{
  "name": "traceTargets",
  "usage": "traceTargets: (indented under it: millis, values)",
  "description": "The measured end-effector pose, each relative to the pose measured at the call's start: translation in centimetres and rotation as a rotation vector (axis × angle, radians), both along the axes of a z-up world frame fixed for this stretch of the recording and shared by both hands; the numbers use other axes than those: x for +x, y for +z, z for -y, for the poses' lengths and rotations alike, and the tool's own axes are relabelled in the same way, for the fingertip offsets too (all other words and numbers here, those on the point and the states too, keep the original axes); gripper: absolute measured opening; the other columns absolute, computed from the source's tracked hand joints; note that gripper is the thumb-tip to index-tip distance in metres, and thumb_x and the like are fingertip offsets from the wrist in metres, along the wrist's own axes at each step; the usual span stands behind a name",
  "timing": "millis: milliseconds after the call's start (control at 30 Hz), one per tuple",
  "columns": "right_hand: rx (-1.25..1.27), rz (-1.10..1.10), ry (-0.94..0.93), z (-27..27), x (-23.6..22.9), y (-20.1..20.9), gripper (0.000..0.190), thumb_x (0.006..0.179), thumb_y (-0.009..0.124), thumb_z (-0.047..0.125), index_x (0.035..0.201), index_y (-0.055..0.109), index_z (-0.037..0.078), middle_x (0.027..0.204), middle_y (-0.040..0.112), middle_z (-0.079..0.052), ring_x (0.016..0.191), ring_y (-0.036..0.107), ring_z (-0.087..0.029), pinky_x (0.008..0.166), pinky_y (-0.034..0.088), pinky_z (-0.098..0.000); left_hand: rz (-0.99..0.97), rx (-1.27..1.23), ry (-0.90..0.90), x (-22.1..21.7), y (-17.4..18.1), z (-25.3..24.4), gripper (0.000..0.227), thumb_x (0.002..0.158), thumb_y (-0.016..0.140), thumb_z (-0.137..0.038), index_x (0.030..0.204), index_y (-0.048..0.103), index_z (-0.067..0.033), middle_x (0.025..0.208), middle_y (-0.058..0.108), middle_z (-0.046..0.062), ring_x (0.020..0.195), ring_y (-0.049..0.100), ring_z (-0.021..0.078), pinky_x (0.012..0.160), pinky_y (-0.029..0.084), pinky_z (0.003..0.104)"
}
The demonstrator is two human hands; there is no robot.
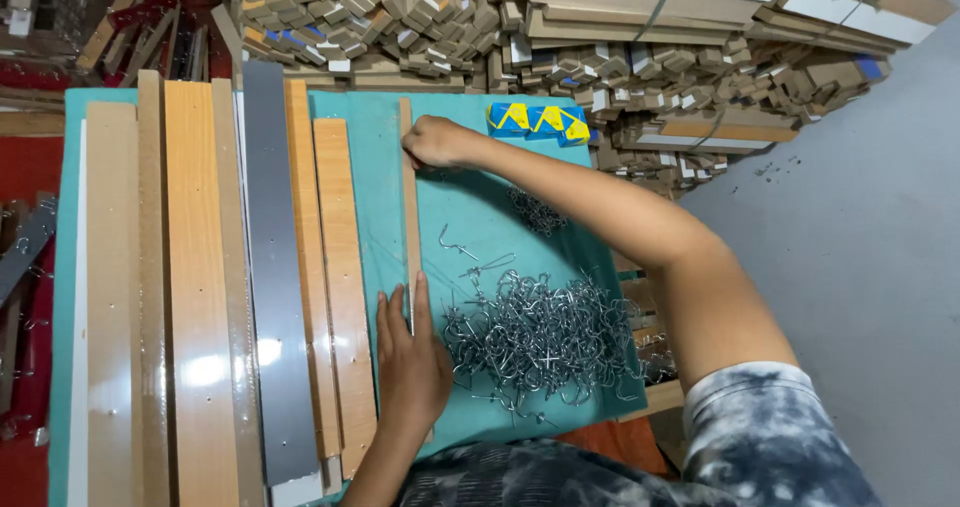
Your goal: Attaching metal clips to wooden strips and placing them into a wooden crate.
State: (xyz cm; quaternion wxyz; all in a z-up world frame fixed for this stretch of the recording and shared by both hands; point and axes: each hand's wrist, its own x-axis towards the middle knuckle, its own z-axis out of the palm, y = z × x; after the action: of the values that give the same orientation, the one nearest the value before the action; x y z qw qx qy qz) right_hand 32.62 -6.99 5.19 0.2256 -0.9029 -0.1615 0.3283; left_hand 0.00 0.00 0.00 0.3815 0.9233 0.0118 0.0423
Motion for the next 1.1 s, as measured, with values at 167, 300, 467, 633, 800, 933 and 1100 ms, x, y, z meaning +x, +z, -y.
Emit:
traceTargets:
  millis: [167,300,467,633,800,933,1100]
  values:
    - [-0.054,0.352,0.19,5.0,-1.0,-2.3,0.026,0.102,0.056,0.034,0.1,0.066,0.01,0.095,0.07,-0.014,0.089,0.063,-0.033,0.074,0.048,-0.047,-0.059,-0.051,-0.023,0.3,0.0,0.1,0.086,0.087,0.044,0.009,0.165,0.015,-0.0117,0.164,0.027,0.026,0.154,0.017,0.0455,0.12,0.024,0.054]
    - [0.123,0.566,0.043,8.0,-5.9,-3.4,0.037,0.093,0.072,0.018,0.126,0.068,0.005,0.117,0.067,-0.022,0.113,0.066,-0.047,0.094,0.058,-0.0563,-0.07,-0.068,0.018,1.0,1.5,0.6,0.086,0.089,0.049,0.011,0.167,0.016,-0.005,0.156,0.034,0.034,0.151,0.021,0.0546,0.118,0.022,0.065]
    - [0.243,0.68,-0.087,8.0,-7.7,-7.2,0.022,0.093,0.074,0.017,0.114,0.075,0.009,0.112,0.065,-0.013,0.11,0.066,-0.041,0.094,0.059,-0.0519,0.041,-0.053,0.069,1.1,0.9,0.6,0.077,0.097,0.054,-0.007,0.164,0.018,0.0058,0.154,0.035,0.037,0.148,0.024,0.0582,0.119,0.021,0.064]
    - [0.276,0.693,-0.136,8.0,-6.9,-8.6,0.014,0.088,0.078,0.018,0.101,0.073,0.015,0.105,0.066,-0.005,0.102,0.07,-0.036,0.087,0.062,-0.0498,-0.02,-0.157,-0.014,-1.4,3.1,-1.4,0.081,0.097,0.059,-0.01,0.162,0.016,0.0097,0.156,0.028,0.041,0.148,0.015,0.0624,0.115,0.024,0.067]
    - [0.253,0.838,0.025,7.4,-8.2,-7.3,0.002,0.097,0.059,0.013,0.095,0.058,0.012,0.087,0.065,-0.009,0.085,0.071,-0.032,0.07,0.061,-0.0416,-0.014,-0.064,-0.139,-4.2,4.2,-2.8,0.079,0.096,0.064,-0.015,0.162,0.024,0.0054,0.157,0.033,0.034,0.151,0.022,0.0541,0.114,0.034,0.06]
    - [0.534,0.709,-0.071,8.4,-11.3,-5.9,0.018,0.087,0.071,0.012,0.093,0.054,0.011,0.088,0.075,-0.009,0.081,0.073,-0.028,0.066,0.059,-0.0386,-0.009,-0.061,-0.122,-4.8,3.5,-3.0,0.078,0.096,0.066,-0.017,0.161,0.028,0.0049,0.156,0.037,0.034,0.15,0.026,0.0531,0.113,0.035,0.06]
    - [0.98,0.098,-0.265,9.6,-20.4,-2.2,0.034,0.09,0.071,-0.008,0.121,0.06,0.0,0.104,0.074,-0.017,0.084,0.074,-0.016,0.08,0.064,-0.027,0.113,-0.011,-0.068,-4.9,2.7,-2.9,0.072,0.094,0.069,-0.017,0.156,0.04,0.0029,0.15,0.047,0.029,0.148,0.035,0.0505,0.113,0.038,0.059]
